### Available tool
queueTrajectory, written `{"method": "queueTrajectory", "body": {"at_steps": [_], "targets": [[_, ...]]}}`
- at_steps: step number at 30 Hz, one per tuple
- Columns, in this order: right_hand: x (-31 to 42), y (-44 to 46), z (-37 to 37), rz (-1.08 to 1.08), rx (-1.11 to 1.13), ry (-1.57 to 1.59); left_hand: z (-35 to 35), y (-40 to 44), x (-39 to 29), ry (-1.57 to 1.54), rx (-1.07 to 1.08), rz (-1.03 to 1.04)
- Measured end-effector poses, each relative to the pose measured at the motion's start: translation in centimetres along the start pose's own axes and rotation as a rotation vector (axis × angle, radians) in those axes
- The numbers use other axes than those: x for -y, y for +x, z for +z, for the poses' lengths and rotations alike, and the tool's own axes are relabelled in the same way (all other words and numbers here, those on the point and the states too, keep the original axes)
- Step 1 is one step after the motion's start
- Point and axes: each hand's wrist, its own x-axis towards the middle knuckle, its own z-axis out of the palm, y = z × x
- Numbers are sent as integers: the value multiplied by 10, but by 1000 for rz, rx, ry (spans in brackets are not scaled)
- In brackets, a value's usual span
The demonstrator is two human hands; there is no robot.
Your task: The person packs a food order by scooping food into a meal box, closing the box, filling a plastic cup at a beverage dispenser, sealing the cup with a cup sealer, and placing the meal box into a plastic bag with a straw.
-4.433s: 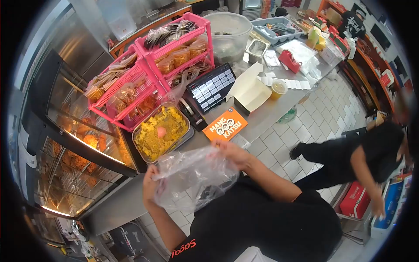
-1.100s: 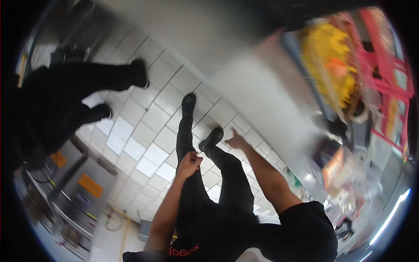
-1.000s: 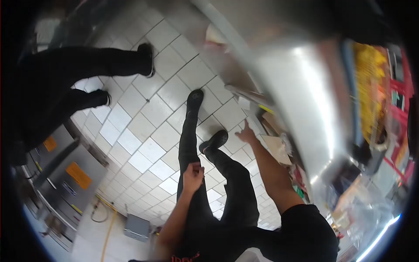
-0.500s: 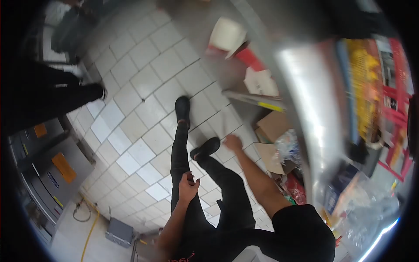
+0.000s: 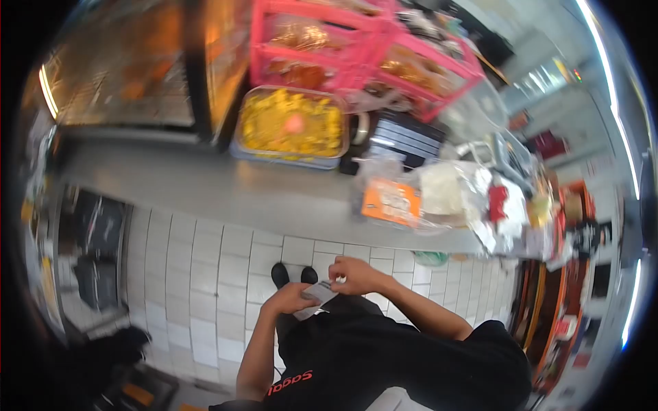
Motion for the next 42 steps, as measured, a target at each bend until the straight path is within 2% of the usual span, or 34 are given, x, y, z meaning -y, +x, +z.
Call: {"method": "queueTrajectory", "body": {"at_steps": [2, 4, 6, 7, 9, 10, 11, 12, 13, 14, 15, 17, 20, 23, 27, 29, 31, 32, 33, 35, 38, 42], "targets": [[9, -35, -37, 62, -157, 34, -12, 22, -24, 28, 73, 86], [19, -75, -64, 218, -355, 207, -28, 32, -63, 73, 138, 142], [38, -132, -100, 184, -447, 317, -36, 49, -81, 173, 191, 187], [44, -164, -116, 73, -645, 406, -38, 59, -91, 222, 196, 221], [73, -242, -162, -75, -1025, 98, -35, 68, -116, 268, 224, 193], [90, -284, -177, -124, -1228, -65, -32, 72, -122, 181, 197, 172], [92, -313, -157, -299, -1696, 40, -29, 75, -129, 95, 162, 148], [104, -345, -176, -408, -1762, -169, -25, 80, -137, 139, 130, 107], [115, -374, -192, -531, -1742, -344, -20, 85, -144, 167, 138, 91], [121, -398, -203, -639, -1684, -478, -11, 89, -150, 51, 149, 115], [123, -417, -212, -733, -1599, -580, 0, 94, -156, -70, 158, 136], [112, -438, -230, -857, -1439, -687, 27, 111, -181, -52, 178, 121], [72, -469, -253, -948, -1324, -721, 85, 154, -221, 20, 160, 176], [26, -508, -281, -1002, -1311, -694, 145, 204, -252, 27, 106, 140], [-28, -548, -319, -1045, -1267, -667, 200, 247, -297, -106, 115, 201], [-52, -561, -338, -1079, -1250, -643, 212, 259, -323, -132, 63, 138], [-75, -572, -355, -1121, -1241, -616, 218, 267, -335, -182, -94, 227], [-85, -577, -361, -1133, -1243, -601, 220, 271, -331, -215, -204, 214], [-93, -581, -369, -1150, -1225, -584, 225, 274, -338, -226, -216, 197], [-113, -587, -381, -1152, -1222, -559, 231, 288, -359, -323, -437, 287], [-132, -598, -400, -1165, -1218, -531, 232, 303, -359, -368, -534, 197], [-154, -603, -416, -1190, -1223, -504, 239, 313, -367, -333, -637, 214]]}}
